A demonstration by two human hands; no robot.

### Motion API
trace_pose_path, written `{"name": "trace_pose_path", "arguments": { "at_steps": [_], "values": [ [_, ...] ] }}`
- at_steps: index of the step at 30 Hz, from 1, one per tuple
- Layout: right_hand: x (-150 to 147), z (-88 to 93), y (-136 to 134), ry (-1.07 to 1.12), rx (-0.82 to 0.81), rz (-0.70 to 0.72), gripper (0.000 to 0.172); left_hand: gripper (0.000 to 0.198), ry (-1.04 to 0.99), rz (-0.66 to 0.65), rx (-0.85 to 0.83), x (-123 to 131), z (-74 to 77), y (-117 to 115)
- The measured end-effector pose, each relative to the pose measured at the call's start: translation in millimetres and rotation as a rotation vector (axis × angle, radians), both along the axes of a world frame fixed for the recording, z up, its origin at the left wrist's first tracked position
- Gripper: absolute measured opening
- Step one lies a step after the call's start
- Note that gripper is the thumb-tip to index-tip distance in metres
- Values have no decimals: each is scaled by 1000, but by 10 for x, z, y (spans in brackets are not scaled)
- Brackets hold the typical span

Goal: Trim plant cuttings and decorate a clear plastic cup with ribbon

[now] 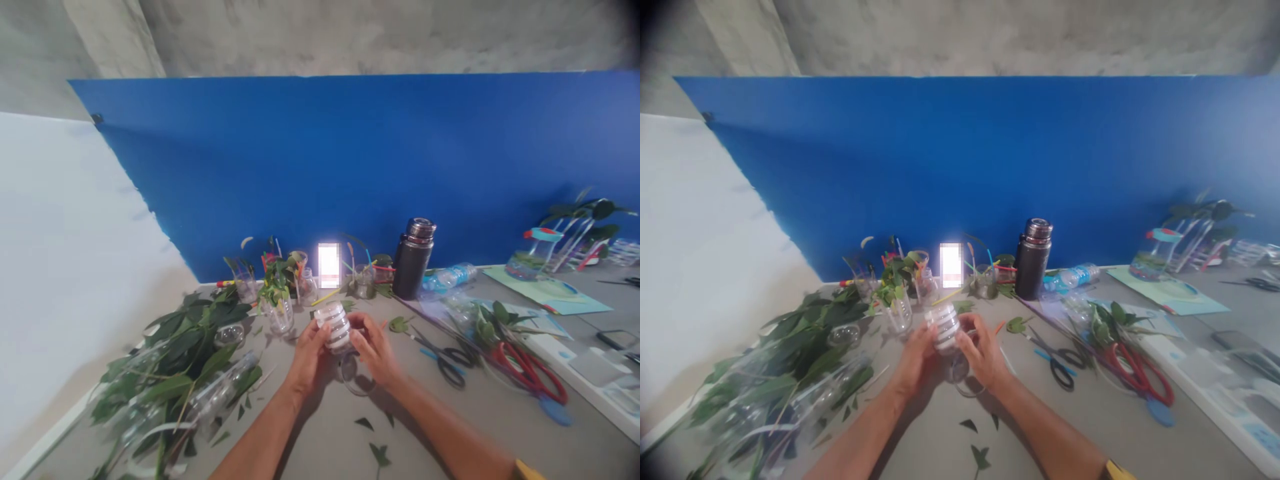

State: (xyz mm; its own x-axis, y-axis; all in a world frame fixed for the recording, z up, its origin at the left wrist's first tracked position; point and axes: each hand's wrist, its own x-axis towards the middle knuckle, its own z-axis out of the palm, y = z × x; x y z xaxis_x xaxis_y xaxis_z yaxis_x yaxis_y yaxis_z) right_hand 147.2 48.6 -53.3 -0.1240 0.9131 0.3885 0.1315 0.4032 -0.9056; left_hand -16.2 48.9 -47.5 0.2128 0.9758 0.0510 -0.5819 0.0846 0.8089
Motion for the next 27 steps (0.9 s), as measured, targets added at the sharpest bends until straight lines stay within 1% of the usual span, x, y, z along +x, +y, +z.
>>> {"name": "trace_pose_path", "arguments": {
  "at_steps": [3,6,9,12,15,17,19,21,23,27],
  "values": [
    [46,16,38,56,-40,-22,45,50,57,-12,26,15,-16,-2],
    [79,43,78,95,-48,81,48,54,79,9,37,31,-7,-9],
    [81,71,84,127,-100,186,51,48,95,13,68,35,14,-18],
    [73,73,70,145,-153,233,56,45,161,-7,119,26,43,-30],
    [78,54,64,173,-195,217,57,46,257,34,149,19,66,-34],
    [82,43,70,211,-214,198,57,46,306,119,184,20,68,-27],
    [77,38,82,257,-217,186,58,42,353,223,217,21,59,-14],
    [63,36,97,277,-191,173,59,37,384,281,229,21,45,-4],
    [48,37,107,242,-159,157,59,33,384,285,226,19,40,-3],
    [43,62,99,135,-101,131,59,30,342,249,207,30,65,-23]
  ]
}}
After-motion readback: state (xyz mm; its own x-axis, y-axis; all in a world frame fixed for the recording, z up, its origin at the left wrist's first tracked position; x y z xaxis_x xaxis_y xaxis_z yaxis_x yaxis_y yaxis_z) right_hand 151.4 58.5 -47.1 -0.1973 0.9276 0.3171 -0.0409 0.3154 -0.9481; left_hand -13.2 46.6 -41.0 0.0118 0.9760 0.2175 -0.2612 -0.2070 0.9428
